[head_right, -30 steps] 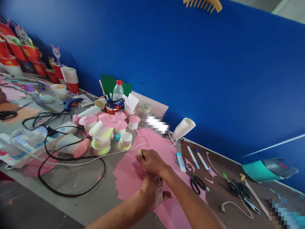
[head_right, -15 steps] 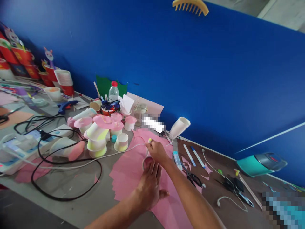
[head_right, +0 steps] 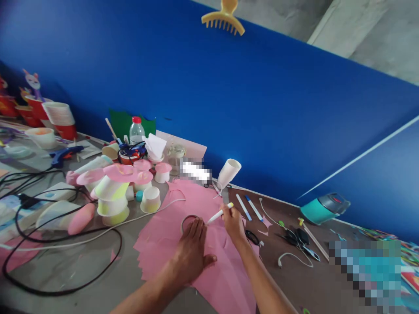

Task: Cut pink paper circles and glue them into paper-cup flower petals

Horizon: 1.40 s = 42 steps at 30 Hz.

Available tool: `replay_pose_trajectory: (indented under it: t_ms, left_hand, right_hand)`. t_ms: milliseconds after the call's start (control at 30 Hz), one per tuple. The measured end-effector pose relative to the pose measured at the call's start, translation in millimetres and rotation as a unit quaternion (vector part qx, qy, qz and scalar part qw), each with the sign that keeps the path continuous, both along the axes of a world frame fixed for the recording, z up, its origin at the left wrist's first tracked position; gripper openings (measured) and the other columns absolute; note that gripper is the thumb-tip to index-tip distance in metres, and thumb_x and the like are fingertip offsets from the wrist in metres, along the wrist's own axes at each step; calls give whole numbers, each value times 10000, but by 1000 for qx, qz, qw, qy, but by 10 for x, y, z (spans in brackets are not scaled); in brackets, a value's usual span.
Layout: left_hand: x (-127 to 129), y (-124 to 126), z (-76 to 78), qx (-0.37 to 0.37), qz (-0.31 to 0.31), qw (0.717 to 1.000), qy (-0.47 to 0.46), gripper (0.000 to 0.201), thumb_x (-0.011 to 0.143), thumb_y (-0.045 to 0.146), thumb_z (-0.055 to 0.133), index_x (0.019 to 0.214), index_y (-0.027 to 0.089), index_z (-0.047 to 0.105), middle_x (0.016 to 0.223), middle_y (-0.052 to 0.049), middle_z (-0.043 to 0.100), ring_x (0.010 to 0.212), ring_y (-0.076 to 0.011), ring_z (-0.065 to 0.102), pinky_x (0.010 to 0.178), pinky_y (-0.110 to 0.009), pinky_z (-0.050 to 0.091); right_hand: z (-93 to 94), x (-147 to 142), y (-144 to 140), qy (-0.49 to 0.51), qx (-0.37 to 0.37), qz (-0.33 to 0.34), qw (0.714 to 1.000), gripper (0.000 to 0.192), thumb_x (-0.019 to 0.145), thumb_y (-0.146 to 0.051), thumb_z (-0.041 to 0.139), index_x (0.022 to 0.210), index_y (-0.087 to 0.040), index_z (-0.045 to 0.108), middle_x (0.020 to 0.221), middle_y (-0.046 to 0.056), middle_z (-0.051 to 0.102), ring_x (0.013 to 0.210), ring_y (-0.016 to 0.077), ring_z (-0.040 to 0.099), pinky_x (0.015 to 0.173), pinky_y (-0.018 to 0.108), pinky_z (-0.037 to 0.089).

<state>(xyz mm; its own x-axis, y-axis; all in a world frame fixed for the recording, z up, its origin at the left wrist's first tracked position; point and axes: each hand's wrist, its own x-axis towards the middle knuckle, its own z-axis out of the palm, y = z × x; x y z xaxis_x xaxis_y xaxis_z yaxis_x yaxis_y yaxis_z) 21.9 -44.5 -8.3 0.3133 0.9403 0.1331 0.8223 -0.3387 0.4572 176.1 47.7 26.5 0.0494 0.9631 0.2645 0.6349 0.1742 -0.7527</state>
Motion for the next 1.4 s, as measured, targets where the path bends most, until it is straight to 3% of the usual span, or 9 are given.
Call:
replay_pose_trajectory:
  t_ms: [200, 267, 400, 500, 667, 767, 867, 1033, 1400]
  left_hand:
    - [-29, 59, -17, 57, 40, 998, -6, 567, 875, 365, 595, 1366, 93, 510, 1512, -237, 427, 1403, -375, 397, 1103, -529, 389]
    - [-90, 75, 47, 79, 53, 995, -3, 489, 840, 241, 602, 1308, 111, 542, 1479, -218, 474, 1356, -350, 455, 1083, -500, 414]
    - [-209, 95, 127, 127, 50, 990, 18, 335, 833, 125, 517, 1145, 199, 615, 1218, -109, 671, 1176, -288, 573, 1149, -555, 288]
    - [-252, 123, 111, 151, 55, 986, 36, 248, 880, 131, 461, 1020, 208, 650, 1025, -80, 736, 1025, -280, 631, 1133, -595, 271]
    - [-361, 292, 148, 239, 85, 967, -2, 280, 942, 238, 404, 1081, 209, 645, 1052, -90, 752, 972, -266, 675, 1098, -568, 319]
    - [-487, 460, 273, 261, 122, 957, -37, 236, 910, 310, 455, 1016, 204, 638, 916, -81, 757, 870, -262, 689, 1023, -524, 406]
    - [-613, 608, 416, 282, 147, 946, -63, 222, 872, 316, 462, 973, 205, 625, 908, -80, 745, 835, -268, 681, 971, -512, 434]
    - [-723, 773, 533, 297, 174, 937, -68, 200, 857, 325, 470, 935, 216, 618, 854, -67, 717, 853, -268, 649, 895, -449, 464]
    - [-678, 841, 138, 280, 153, 948, -9, 233, 890, 247, 443, 1027, 212, 627, 997, -99, 720, 991, -296, 644, 1077, -582, 322]
  right_hand:
    - [-35, 201, -264, 226, 43, -30, 973, 602, 842, -735, 393, 851, -190, 651, 584, -3, 578, 551, 171, 579, 570, 311, 519]
    - [-83, 222, -303, 261, 50, -30, 964, 588, 840, -717, 425, 899, -184, 667, 606, 7, 617, 549, 172, 598, 578, 323, 534]
    - [-213, 203, -362, 270, 60, -16, 961, 517, 920, -592, 401, 987, -160, 676, 596, 16, 640, 528, 172, 610, 571, 319, 537]
    - [-277, 189, -405, 236, 76, 4, 969, 400, 939, -455, 436, 1071, -155, 663, 664, 39, 678, 603, 190, 640, 595, 315, 526]
    - [-258, 194, -478, 141, 113, 61, 982, 281, 897, -233, 503, 1131, -178, 646, 897, 103, 731, 810, 239, 661, 777, 384, 514]
    - [-219, 131, -547, 81, 134, 119, 980, 315, 840, -151, 553, 1135, -212, 643, 1021, 108, 722, 1004, 271, 623, 922, 421, 474]
    - [-218, 16, -633, -67, 143, 201, 967, 444, 799, -118, 584, 1234, -208, 584, 1116, 111, 691, 1144, 299, 546, 1030, 475, 401]
    - [-252, -100, -670, -178, 80, 261, 945, 326, 820, -141, 600, 1141, -194, 618, 1044, 94, 699, 1053, 271, 575, 954, 415, 436]
    - [-251, -68, -614, -207, 97, 226, 947, 323, 830, -90, 512, 1119, -171, 632, 898, 74, 700, 798, 230, 600, 729, 339, 450]
